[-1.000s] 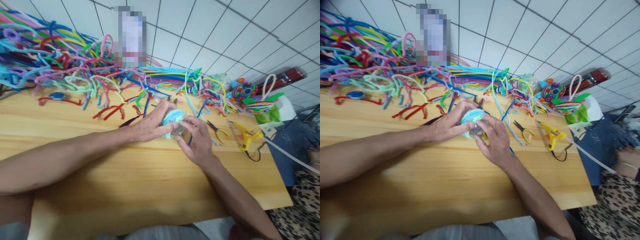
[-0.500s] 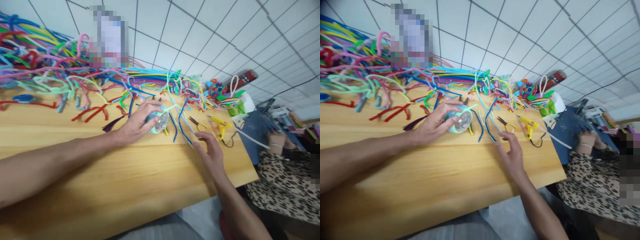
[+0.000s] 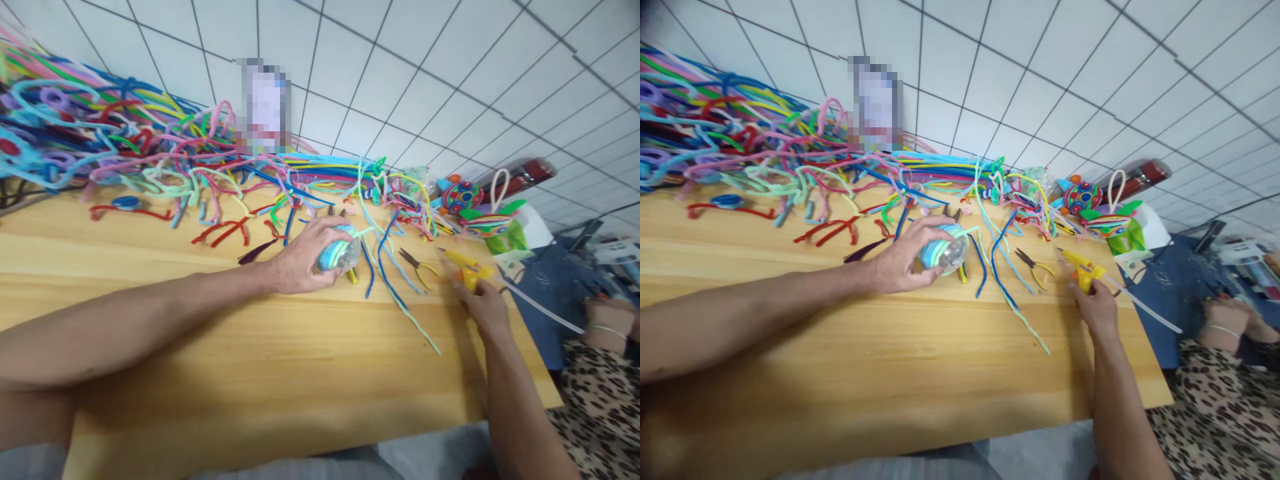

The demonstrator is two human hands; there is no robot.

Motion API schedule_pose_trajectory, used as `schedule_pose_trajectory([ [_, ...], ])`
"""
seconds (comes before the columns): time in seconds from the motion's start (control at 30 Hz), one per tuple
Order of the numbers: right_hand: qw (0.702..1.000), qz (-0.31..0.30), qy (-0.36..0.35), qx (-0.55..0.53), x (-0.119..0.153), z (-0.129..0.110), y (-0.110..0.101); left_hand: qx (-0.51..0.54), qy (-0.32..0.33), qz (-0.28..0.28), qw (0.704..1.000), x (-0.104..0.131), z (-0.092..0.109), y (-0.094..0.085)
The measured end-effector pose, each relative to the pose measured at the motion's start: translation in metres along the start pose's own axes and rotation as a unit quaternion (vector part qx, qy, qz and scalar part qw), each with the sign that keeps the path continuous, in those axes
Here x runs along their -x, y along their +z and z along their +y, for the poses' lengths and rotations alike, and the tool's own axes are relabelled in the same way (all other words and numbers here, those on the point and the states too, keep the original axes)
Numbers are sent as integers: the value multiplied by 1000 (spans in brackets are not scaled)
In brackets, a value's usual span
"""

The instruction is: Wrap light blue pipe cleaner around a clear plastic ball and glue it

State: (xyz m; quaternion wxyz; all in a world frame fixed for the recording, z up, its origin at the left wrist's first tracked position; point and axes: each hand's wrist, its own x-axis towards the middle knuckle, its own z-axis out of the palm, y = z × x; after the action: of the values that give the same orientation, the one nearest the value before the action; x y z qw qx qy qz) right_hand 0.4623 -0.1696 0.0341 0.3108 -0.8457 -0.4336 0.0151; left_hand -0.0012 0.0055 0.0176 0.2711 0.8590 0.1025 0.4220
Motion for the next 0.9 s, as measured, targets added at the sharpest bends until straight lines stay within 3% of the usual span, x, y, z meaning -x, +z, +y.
schedule_pose_trajectory([
  [0.17,997,-22,-39,-70,-3,-27,1,-16,-3,1,1000,0,-6,5],
  [0.23,992,-47,-52,-101,10,-50,4,-14,0,5,1000,0,-8,6],
  [0.4,953,-189,-111,-208,57,-127,21,-6,-2,2,1000,2,-9,4],
  [0.53,932,-217,-189,-222,71,-166,33,2,-6,-6,1000,3,-9,2],
  [0.67,909,-187,-338,-157,60,-181,34,9,-10,-10,1000,3,-9,2],
  [0.77,874,-144,-456,-91,53,-184,32,6,-14,-12,1000,2,-9,1],
  [0.9,852,-94,-513,-38,54,-183,31,9,-16,-18,1000,1,-8,0],
])
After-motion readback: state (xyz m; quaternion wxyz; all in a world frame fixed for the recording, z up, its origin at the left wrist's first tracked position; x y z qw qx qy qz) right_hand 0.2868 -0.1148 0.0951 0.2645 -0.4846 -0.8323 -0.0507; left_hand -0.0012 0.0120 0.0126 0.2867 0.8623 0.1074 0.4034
